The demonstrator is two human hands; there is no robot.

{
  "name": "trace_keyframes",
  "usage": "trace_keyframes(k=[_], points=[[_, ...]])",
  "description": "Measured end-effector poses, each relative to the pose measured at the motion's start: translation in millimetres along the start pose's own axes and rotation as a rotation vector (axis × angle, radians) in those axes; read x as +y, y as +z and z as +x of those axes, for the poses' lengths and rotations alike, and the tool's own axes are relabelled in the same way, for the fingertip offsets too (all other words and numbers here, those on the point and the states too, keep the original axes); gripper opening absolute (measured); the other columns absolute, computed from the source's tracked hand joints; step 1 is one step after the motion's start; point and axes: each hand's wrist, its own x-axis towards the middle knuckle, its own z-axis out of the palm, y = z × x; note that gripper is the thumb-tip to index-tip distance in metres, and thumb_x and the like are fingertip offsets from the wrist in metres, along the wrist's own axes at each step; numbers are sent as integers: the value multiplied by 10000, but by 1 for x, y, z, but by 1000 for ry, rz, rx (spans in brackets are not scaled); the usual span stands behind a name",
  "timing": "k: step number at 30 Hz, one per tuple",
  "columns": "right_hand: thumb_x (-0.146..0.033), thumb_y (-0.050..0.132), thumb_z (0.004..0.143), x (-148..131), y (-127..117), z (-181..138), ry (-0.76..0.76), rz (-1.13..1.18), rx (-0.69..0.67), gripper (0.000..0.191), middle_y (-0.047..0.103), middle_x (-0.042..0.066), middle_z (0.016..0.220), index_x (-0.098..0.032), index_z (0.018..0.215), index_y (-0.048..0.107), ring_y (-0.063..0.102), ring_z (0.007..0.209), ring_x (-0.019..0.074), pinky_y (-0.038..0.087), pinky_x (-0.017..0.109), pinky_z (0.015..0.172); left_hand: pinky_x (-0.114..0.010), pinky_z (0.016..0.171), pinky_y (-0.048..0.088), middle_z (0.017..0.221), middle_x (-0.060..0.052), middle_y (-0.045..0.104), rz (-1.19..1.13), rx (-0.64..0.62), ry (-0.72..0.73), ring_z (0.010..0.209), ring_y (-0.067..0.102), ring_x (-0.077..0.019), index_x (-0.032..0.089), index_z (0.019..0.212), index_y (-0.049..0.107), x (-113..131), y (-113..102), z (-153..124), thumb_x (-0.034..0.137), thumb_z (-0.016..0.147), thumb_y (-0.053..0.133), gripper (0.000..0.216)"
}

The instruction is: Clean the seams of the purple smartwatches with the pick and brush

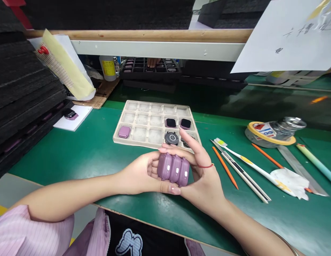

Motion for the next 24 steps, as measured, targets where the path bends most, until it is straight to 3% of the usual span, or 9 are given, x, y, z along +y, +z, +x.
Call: trace_keyframes(k=[3,8,14,16,21,24], points=[[-202,846,737,-2,0,0,13,-7,-17,784,398,82,1599,-337,1423,493,628,1259,299,561,441,1052,-429,999,542,1161,-127,714,1,5,21,1078,716,-271,163,1204,612,0,-1,0,208,683,905,599],[-210,828,770,-3,-1,2,35,-38,-30,948,400,91,1596,-376,1545,309,661,1211,286,571,444,1030,-432,1020,528,1182,-164,719,26,-25,76,1113,705,-274,143,1199,618,-1,-4,0,370,835,794,463],[-308,891,714,-1,-6,3,68,-7,-53,1042,644,69,1384,-362,1562,288,679,1181,292,574,448,1023,-437,1044,525,1291,-162,666,19,-18,30,1185,668,-276,165,1263,585,-4,-3,-2,153,749,847,577],[-339,890,712,-2,-6,4,64,-20,-41,1017,613,85,1421,-352,1551,316,686,1166,301,574,460,1023,-438,1027,532,1265,-160,678,25,-35,38,1178,670,-280,167,1262,589,-4,-3,-2,168,745,853,581],[-329,873,733,-4,-3,3,55,-53,-24,966,442,114,1568,-346,1539,340,708,1121,300,647,415,878,-406,984,545,1088,-135,741,0,-74,149,1060,717,-247,137,1137,656,-4,-5,0,374,906,715,336],[-301,866,741,-3,-3,3,47,-64,-42,959,453,111,1560,-352,1538,334,699,1141,300,627,436,934,-396,998,535,1138,-136,730,18,-66,108,1083,710,-243,145,1176,640,-3,-6,-1,319,888,739,351]])
